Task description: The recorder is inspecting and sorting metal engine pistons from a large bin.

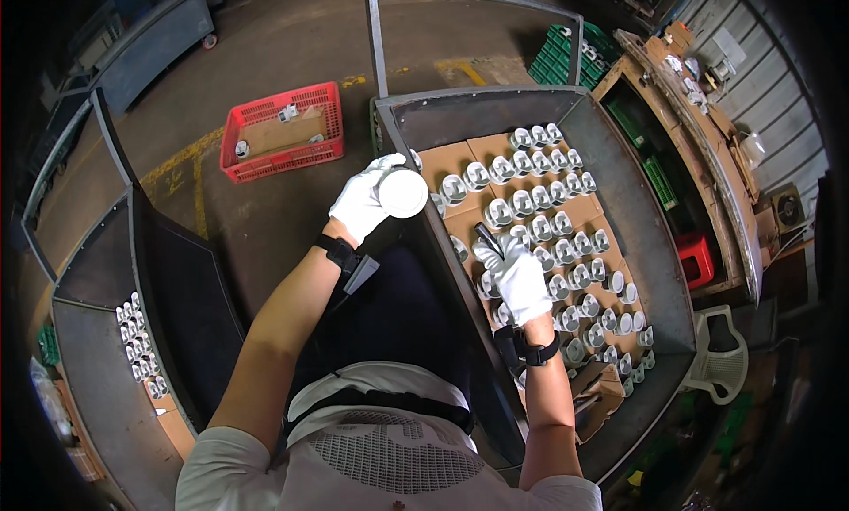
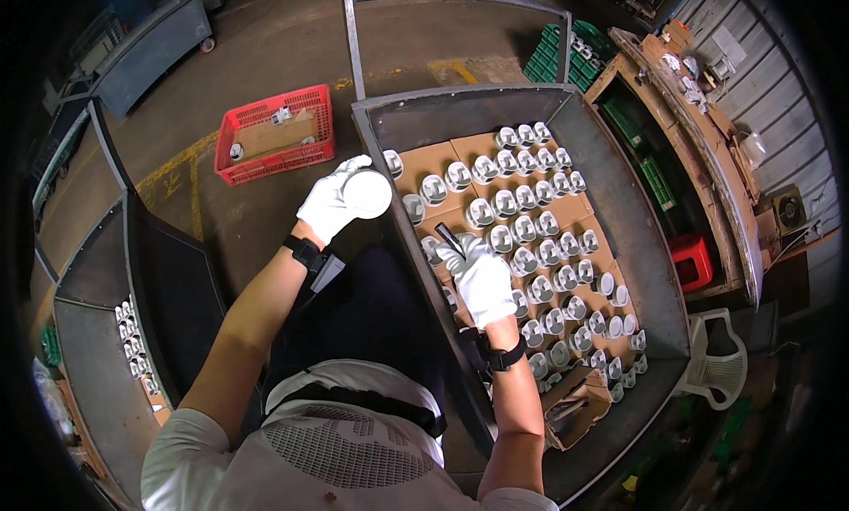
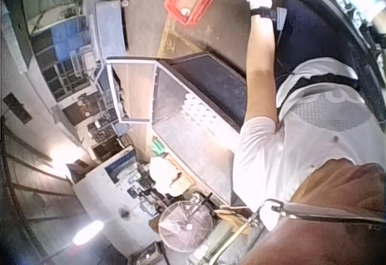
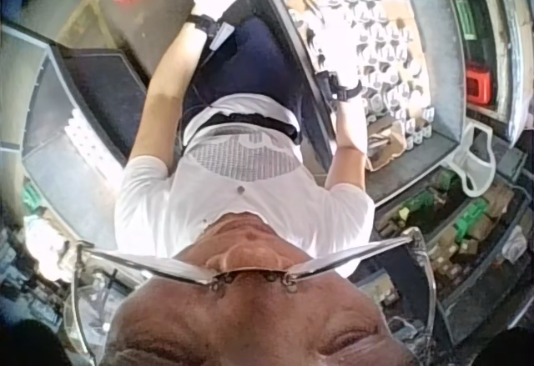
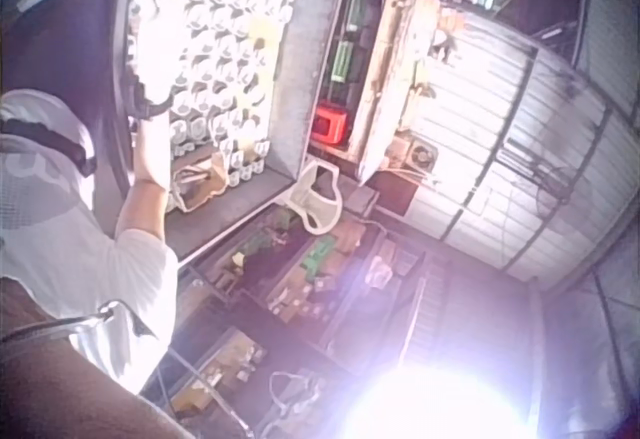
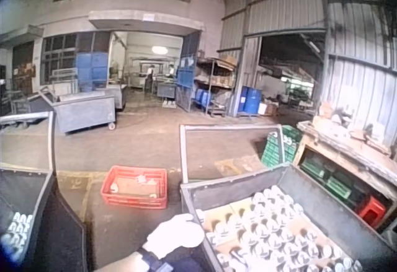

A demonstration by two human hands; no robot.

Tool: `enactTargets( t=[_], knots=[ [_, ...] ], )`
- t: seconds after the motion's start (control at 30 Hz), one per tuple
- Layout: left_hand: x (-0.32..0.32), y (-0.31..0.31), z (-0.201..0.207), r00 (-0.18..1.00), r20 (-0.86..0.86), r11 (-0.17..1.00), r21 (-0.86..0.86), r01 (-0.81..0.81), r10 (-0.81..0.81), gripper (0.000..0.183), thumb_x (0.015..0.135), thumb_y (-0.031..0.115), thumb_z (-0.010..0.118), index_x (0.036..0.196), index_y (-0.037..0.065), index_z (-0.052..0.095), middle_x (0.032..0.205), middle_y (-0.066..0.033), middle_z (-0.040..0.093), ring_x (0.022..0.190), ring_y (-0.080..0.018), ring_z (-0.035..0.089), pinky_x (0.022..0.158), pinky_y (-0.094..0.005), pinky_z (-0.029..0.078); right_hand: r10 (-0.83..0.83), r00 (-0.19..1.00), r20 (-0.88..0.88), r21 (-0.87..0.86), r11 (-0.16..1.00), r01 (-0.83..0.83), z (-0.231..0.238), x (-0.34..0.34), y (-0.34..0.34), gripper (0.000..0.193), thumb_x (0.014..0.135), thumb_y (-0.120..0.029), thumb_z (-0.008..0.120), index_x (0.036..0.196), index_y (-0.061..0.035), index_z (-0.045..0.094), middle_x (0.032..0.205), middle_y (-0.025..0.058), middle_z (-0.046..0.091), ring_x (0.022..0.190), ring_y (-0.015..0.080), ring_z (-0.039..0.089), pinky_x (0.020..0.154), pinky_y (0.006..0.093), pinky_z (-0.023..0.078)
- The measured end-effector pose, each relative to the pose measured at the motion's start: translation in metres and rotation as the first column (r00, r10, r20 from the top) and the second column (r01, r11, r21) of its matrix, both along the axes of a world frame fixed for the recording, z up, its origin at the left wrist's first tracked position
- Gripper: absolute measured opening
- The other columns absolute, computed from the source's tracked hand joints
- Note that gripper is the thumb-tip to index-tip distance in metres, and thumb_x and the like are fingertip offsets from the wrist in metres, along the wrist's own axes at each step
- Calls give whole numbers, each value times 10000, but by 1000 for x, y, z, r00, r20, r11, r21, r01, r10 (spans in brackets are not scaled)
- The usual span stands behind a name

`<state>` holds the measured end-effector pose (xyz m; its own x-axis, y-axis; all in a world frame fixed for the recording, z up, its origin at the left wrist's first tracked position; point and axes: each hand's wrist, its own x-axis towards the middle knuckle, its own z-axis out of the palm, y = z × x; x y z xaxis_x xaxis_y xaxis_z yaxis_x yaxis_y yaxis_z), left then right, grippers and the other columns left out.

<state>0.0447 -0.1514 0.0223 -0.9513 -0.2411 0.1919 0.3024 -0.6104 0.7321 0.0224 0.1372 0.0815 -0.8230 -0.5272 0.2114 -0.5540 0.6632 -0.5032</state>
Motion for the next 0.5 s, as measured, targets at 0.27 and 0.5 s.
enactTargets(
  t=[0.27, 0.5],
  knots=[
    [2, -4, 1, 984, 77, 940, 317, 127, -159, 291, 990, 109, 455, 1216, -3, 601, 1188, -145, 644, 1136, -264, 626, 978, -419, 531, 13, 1000, -20, 25, 1000, -13, 1, 3, 0, 286, 916, -325, 659, 862, -50, 600, 707, 201, 628, 684, 405, 642, 571, 457, 497],
    [3, 0, 14, 946, 174, 921, 330, 207, -275, 282, 947, 78, 512, 1186, -10, 632, 1171, -101, 659, 1086, -220, 649, 962, -374, 536, 26, 999, -48, 3, 1000, -26, 1, 5, -1, 235, 896, -267, 677, 830, -56, 599, 720, 193, 618, 699, 405, 626, 580, 451, 490]
  ],
)
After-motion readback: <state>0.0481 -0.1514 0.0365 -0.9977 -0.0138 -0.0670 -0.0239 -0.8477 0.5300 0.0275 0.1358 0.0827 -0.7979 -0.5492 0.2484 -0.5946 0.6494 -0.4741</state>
